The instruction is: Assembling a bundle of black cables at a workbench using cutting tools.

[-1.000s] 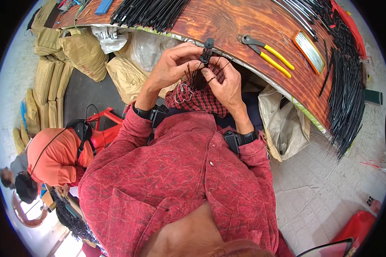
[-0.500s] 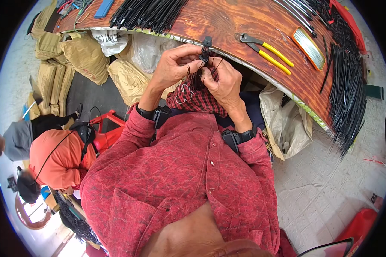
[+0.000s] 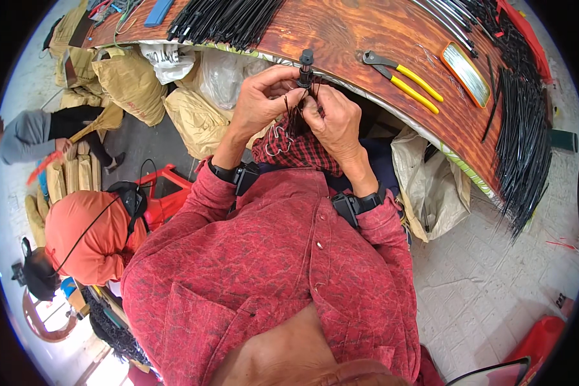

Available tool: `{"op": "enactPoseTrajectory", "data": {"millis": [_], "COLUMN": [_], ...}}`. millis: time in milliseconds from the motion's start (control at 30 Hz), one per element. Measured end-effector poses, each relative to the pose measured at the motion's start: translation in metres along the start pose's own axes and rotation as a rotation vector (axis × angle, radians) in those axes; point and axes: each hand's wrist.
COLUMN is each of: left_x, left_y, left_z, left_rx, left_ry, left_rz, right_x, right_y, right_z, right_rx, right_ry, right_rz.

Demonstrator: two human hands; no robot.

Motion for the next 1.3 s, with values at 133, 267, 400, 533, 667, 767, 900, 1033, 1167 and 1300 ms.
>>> {"op": "enactPoseTrajectory", "data": {"millis": [133,267,400,533,667,767,900,1033,1167,1300], "left_x": [-0.002,0.001,-0.001,-0.002,-0.002,-0.001,0.002,0.004,0.003,0.002], "left_y": [-0.007,-0.009,-0.013,-0.017,-0.012,-0.010,-0.010,-0.011,-0.011,-0.009], "left_z": [0.001,0.006,-0.001,-0.006,-0.007,-0.007,-0.002,0.000,0.000,-0.002], "left_rx": [-0.084,-0.082,-0.088,-0.061,-0.087,-0.103,-0.079,-0.038,-0.062,-0.050], "left_ry": [-0.017,0.000,-0.036,-0.040,-0.027,-0.008,0.021,0.037,0.011,0.000], "left_rz": [0.021,0.003,-0.016,-0.026,-0.052,-0.081,-0.068,-0.067,-0.022,-0.035], "right_x": [0.003,0.002,0.001,-0.003,-0.003,0.001,0.002,0.004,0.008,0.011], "right_y": [0.005,0.014,0.021,0.016,0.015,0.015,0.009,0.005,0.006,0.005], "right_z": [0.003,0.002,0.002,-0.001,-0.003,-0.002,0.000,0.004,0.005,0.007], "right_rx": [0.053,0.108,0.022,-0.015,-0.050,-0.068,-0.048,-0.030,-0.044,-0.047], "right_ry": [0.048,-0.008,-0.069,-0.047,-0.051,-0.084,-0.043,-0.005,0.043,0.050], "right_rz": [-0.014,-0.085,-0.137,-0.101,-0.071,-0.021,-0.002,-0.005,-0.080,-0.105]}}
Point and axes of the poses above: each hand's wrist, its own x-axis towards the middle knuckle, its own z-axis out of the back of the hand, y = z × x, and after that the axes turned 12 degrees about -y, right-handed
